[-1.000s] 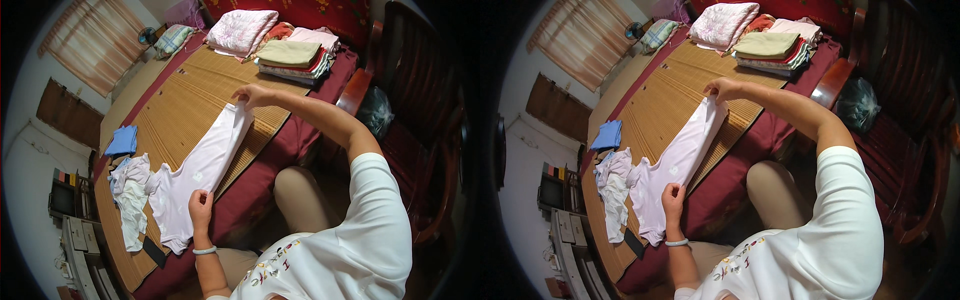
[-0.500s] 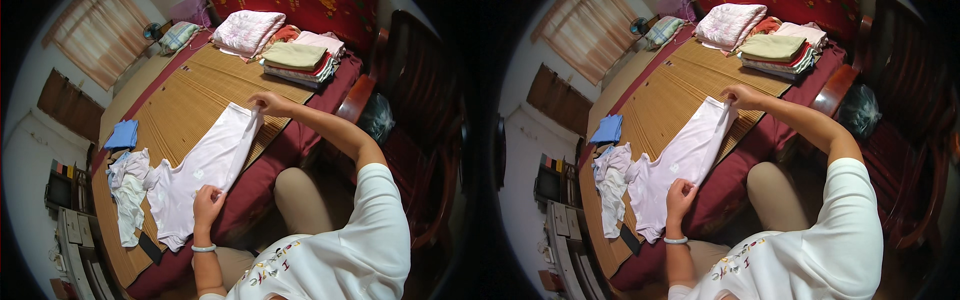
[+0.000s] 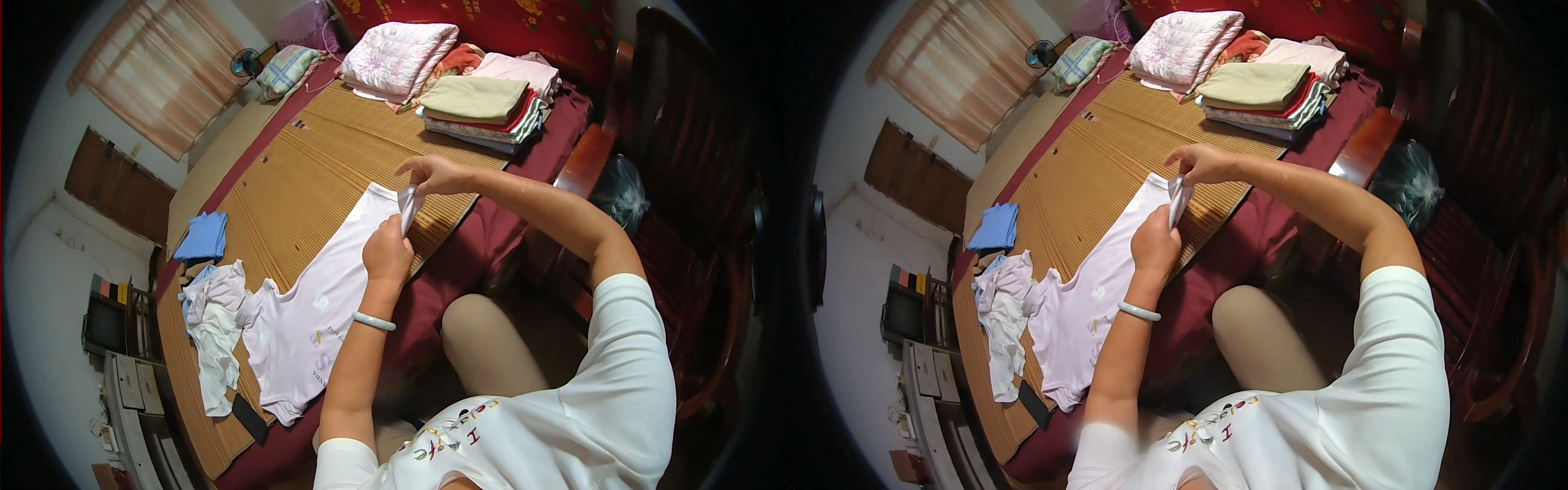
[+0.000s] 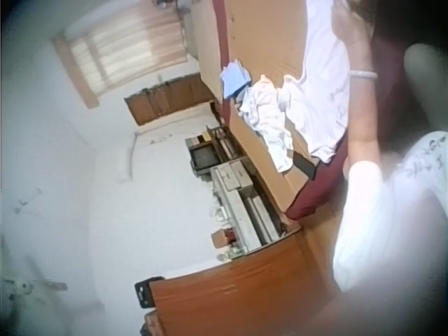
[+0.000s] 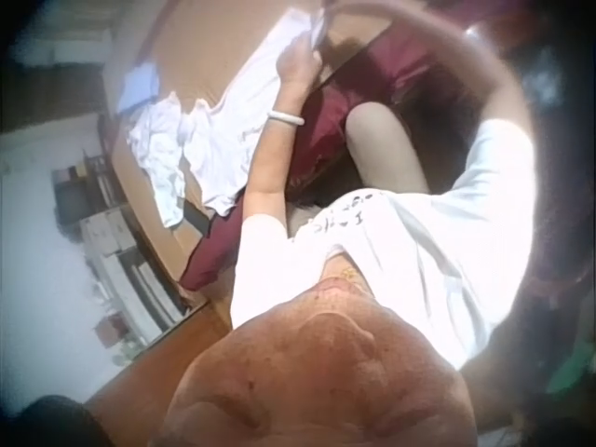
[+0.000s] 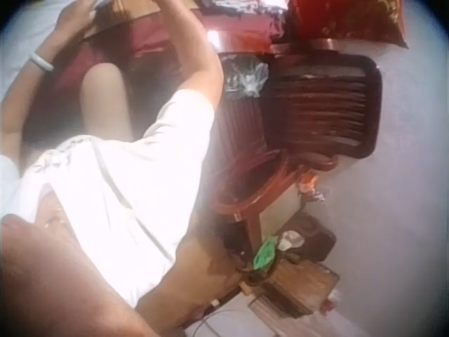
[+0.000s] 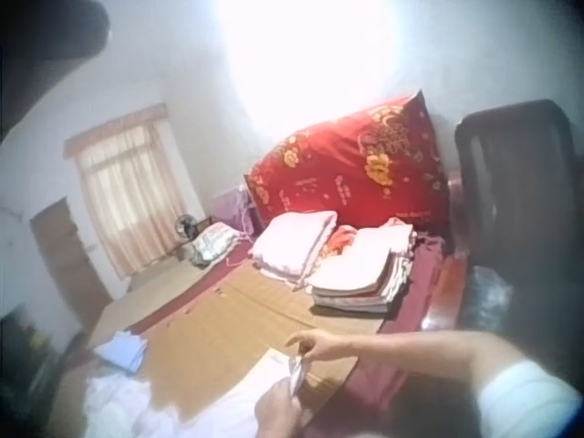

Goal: The person is folding a light pink t-shirt on a bed.

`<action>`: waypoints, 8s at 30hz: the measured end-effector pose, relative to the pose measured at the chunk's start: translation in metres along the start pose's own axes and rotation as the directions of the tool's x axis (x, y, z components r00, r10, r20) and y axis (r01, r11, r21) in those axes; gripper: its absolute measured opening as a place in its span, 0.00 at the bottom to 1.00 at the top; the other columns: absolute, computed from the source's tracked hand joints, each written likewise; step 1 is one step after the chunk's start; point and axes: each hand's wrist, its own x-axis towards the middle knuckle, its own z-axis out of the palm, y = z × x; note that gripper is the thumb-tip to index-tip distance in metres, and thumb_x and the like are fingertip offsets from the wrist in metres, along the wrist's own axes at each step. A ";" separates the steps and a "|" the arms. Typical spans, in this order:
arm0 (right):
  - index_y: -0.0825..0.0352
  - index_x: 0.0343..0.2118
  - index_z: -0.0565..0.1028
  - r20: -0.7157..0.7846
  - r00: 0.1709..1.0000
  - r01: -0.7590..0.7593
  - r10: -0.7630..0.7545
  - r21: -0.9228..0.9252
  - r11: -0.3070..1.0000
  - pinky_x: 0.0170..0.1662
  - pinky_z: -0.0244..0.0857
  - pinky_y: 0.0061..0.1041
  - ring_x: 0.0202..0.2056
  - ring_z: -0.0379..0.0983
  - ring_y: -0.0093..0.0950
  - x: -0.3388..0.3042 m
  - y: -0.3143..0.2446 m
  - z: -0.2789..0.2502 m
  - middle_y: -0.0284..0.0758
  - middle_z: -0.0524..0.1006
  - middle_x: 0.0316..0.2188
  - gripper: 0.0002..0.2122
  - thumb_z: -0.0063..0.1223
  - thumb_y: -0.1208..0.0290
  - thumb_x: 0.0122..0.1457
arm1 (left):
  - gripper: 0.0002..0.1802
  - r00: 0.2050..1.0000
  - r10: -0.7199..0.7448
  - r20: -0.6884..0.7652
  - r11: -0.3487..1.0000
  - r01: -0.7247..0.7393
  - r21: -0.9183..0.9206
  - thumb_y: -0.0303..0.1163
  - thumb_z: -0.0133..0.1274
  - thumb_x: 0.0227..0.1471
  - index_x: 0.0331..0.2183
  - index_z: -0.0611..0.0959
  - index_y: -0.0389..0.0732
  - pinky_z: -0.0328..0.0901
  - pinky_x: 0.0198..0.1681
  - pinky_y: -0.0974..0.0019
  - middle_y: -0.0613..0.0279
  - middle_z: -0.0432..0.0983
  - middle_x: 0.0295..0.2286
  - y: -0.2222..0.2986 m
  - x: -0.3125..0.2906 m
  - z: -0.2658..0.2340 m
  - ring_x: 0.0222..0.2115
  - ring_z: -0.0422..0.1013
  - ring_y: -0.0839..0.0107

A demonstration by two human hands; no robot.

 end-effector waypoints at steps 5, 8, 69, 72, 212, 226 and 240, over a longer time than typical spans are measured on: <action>0.72 0.58 0.66 0.051 0.998 -0.028 0.031 -0.072 0.997 0.44 0.70 0.24 0.39 0.75 0.23 0.001 0.007 -0.001 0.37 0.78 0.36 0.26 0.56 0.83 0.53 | 0.15 0.997 -0.066 -0.027 0.987 0.061 -0.151 0.37 0.57 0.50 0.40 0.82 0.43 0.69 0.34 0.52 0.51 0.80 0.30 -0.006 0.018 0.010 0.31 0.77 0.51; 0.72 0.58 0.66 0.048 0.999 -0.018 0.017 0.018 1.000 0.44 0.71 0.26 0.40 0.75 0.24 0.005 0.007 0.006 0.37 0.79 0.37 0.26 0.55 0.83 0.53 | 0.14 0.996 -0.084 0.010 0.985 0.085 -0.148 0.37 0.55 0.51 0.38 0.83 0.42 0.68 0.34 0.51 0.49 0.80 0.29 -0.001 0.034 0.010 0.31 0.76 0.50; 0.69 0.41 0.75 0.017 0.849 -0.318 0.528 0.815 0.484 0.27 0.69 0.27 0.25 0.74 0.26 0.087 0.098 0.040 0.38 0.76 0.24 0.11 0.56 0.68 0.60 | 0.11 0.950 0.255 -0.181 0.962 -0.268 -0.053 0.28 0.55 0.44 0.35 0.82 0.47 0.69 0.31 0.54 0.58 0.76 0.26 0.014 0.005 0.048 0.28 0.74 0.56; 0.72 0.44 0.72 -0.227 0.783 -0.180 0.580 0.809 0.560 0.25 0.67 0.22 0.24 0.72 0.24 0.093 0.081 0.051 0.38 0.76 0.26 0.12 0.56 0.78 0.58 | 0.09 0.961 0.225 -0.160 0.968 -0.239 -0.079 0.28 0.57 0.44 0.32 0.82 0.45 0.69 0.32 0.54 0.58 0.75 0.29 0.019 -0.003 0.052 0.30 0.74 0.55; 0.65 0.65 0.61 -0.052 0.999 -0.046 0.002 -0.885 0.462 0.68 0.39 0.53 0.68 0.49 0.40 0.058 0.056 0.163 0.46 0.58 0.66 0.31 0.38 0.47 0.65 | 0.48 0.903 -0.390 0.182 0.896 0.327 0.300 0.67 0.45 0.53 0.66 0.59 0.50 0.40 0.65 0.33 0.50 0.48 0.67 -0.146 -0.161 -0.058 0.67 0.42 0.43; 0.66 0.64 0.60 0.025 0.998 0.051 -0.061 -0.875 0.482 0.68 0.41 0.49 0.68 0.50 0.42 0.040 0.049 0.174 0.47 0.57 0.66 0.31 0.39 0.48 0.65 | 0.51 0.890 -0.404 0.211 0.894 0.335 0.298 0.70 0.46 0.51 0.67 0.58 0.50 0.38 0.65 0.34 0.49 0.46 0.67 -0.144 -0.163 -0.066 0.67 0.41 0.42; 0.71 0.65 0.58 -0.206 0.977 -0.208 0.061 -0.832 0.515 0.69 0.39 0.45 0.69 0.47 0.41 0.095 0.056 0.186 0.49 0.55 0.67 0.37 0.39 0.43 0.63 | 0.52 0.873 -0.424 0.239 0.891 0.356 0.283 0.69 0.47 0.50 0.67 0.57 0.49 0.36 0.65 0.34 0.48 0.45 0.67 -0.145 -0.166 -0.069 0.67 0.39 0.42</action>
